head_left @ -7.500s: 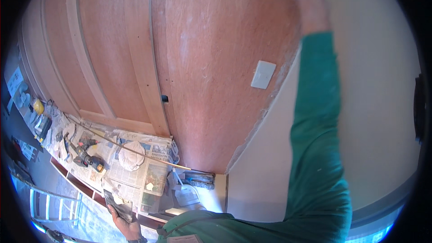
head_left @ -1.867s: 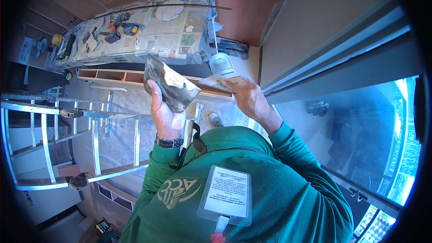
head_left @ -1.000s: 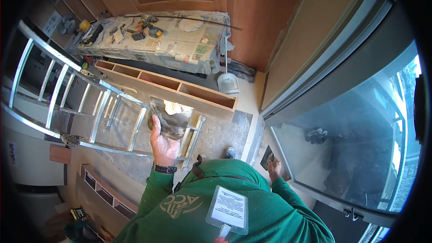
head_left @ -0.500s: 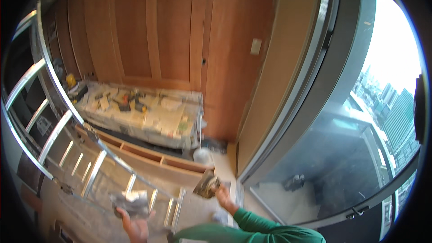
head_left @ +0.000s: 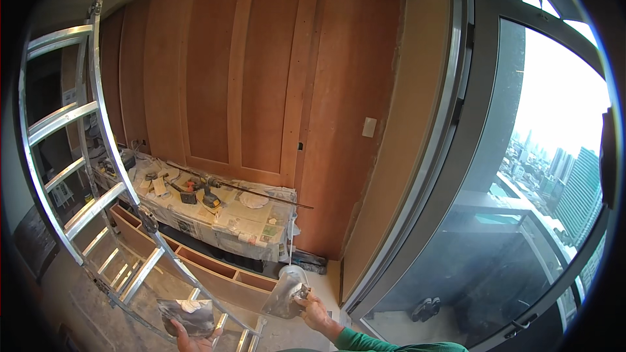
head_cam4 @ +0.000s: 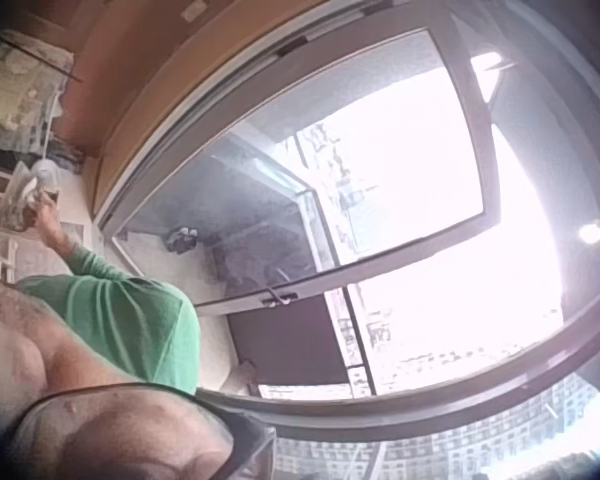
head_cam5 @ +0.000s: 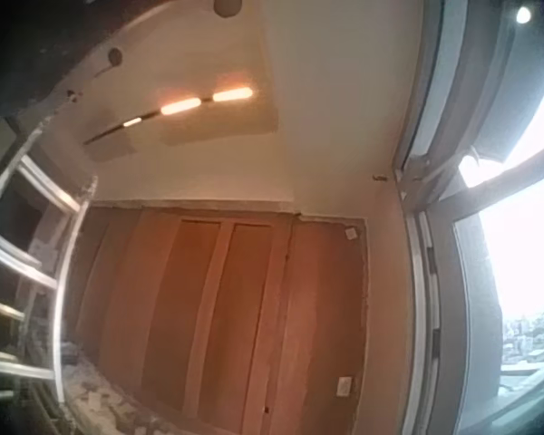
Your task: The person uses a putty knife to scoop joint compound from a hawk and applies it to the wall near a light switch. They repeatedly smooth the compound over the surface and around the switch plate using the putty knife.
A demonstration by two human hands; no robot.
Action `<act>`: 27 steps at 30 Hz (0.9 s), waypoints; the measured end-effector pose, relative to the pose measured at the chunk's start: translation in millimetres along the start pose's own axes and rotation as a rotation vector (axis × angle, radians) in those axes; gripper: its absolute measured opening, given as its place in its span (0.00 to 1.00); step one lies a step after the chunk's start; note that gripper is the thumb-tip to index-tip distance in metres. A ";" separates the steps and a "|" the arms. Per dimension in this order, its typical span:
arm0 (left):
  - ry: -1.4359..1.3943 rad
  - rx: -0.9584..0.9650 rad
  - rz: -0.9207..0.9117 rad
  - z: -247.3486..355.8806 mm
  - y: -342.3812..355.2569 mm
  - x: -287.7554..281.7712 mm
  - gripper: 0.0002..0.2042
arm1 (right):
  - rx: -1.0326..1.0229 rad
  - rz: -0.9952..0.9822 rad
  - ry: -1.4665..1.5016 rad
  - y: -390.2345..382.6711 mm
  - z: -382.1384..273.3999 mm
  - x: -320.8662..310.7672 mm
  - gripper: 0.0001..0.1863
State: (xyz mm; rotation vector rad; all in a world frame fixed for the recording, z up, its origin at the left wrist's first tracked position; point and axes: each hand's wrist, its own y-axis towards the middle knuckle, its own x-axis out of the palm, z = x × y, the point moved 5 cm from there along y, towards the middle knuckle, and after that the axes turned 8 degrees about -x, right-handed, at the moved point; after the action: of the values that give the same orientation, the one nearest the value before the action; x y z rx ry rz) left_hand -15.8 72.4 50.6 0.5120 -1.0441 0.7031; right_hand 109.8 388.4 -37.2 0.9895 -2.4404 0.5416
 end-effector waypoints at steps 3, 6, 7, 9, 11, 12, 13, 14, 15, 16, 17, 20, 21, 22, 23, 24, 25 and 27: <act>-0.001 -0.044 0.040 -11.7 16.1 -8.5 0.25 | -0.031 -0.003 0.067 9.0 -20.3 -17.5 0.14; -0.023 -0.039 0.121 -28.6 35.2 -38.1 0.27 | -0.026 0.034 0.128 3.6 -51.1 -11.4 0.14; 0.007 -0.048 0.061 -32.0 36.9 -22.9 0.27 | -0.034 0.022 0.141 3.2 -57.4 -12.1 0.13; 0.073 -0.065 -0.058 -38.2 37.0 8.1 0.26 | -0.050 -0.005 0.173 3.4 -68.4 -13.3 0.13; 0.077 -0.014 0.028 -46.5 43.0 -4.6 0.26 | -0.046 -0.004 0.174 -1.5 -82.3 -7.5 0.12; 0.074 0.011 0.072 -50.1 45.3 -4.1 0.25 | -0.042 0.000 0.169 -2.8 -87.9 -7.6 0.12; 0.084 0.009 0.070 -53.4 47.2 -0.5 0.25 | -0.042 0.001 0.174 -0.3 -88.9 -13.1 0.11; 0.094 0.008 0.068 -56.4 47.4 4.1 0.25 | -0.041 0.001 0.178 3.2 -88.1 -20.1 0.11; 0.102 0.007 0.068 -59.5 47.7 9.2 0.25 | -0.038 0.002 0.180 5.2 -88.9 -25.7 0.11; 0.091 0.015 0.078 -62.5 48.9 9.7 0.25 | -0.036 0.008 0.176 5.6 -91.3 -29.3 0.11; 0.082 0.024 0.089 -65.6 49.6 9.2 0.24 | -0.032 0.013 0.172 5.2 -93.6 -32.3 0.11; 0.043 -0.003 0.004 -71.7 47.3 30.2 0.24 | -0.025 0.019 0.182 7.0 -96.2 -41.6 0.11; 0.027 -0.020 -0.044 -73.7 46.0 38.7 0.24 | -0.023 0.019 0.187 7.6 -96.1 -45.1 0.11; 0.021 -0.019 -0.025 -75.4 47.1 36.0 0.23 | -0.023 0.025 0.185 9.4 -94.8 -49.9 0.11; 0.015 -0.017 -0.006 -76.9 48.4 30.5 0.23 | -0.022 0.030 0.183 12.0 -92.7 -55.3 0.12; 0.007 -0.016 0.014 -78.4 49.0 29.7 0.23 | -0.020 0.036 0.180 13.9 -92.5 -59.1 0.12; 0.015 -0.023 -0.013 -80.0 48.6 32.3 0.23 | -0.016 0.032 0.185 14.9 -93.3 -60.9 0.12; 0.031 -0.038 -0.069 -82.6 47.0 39.8 0.23 | -0.009 0.025 0.196 15.3 -96.0 -62.6 0.13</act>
State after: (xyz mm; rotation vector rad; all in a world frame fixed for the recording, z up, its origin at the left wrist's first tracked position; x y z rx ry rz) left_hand 11.8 171.5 54.4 0.5006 -1.0040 0.6273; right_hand 163.6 481.5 5.2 0.8609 -2.2820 0.6060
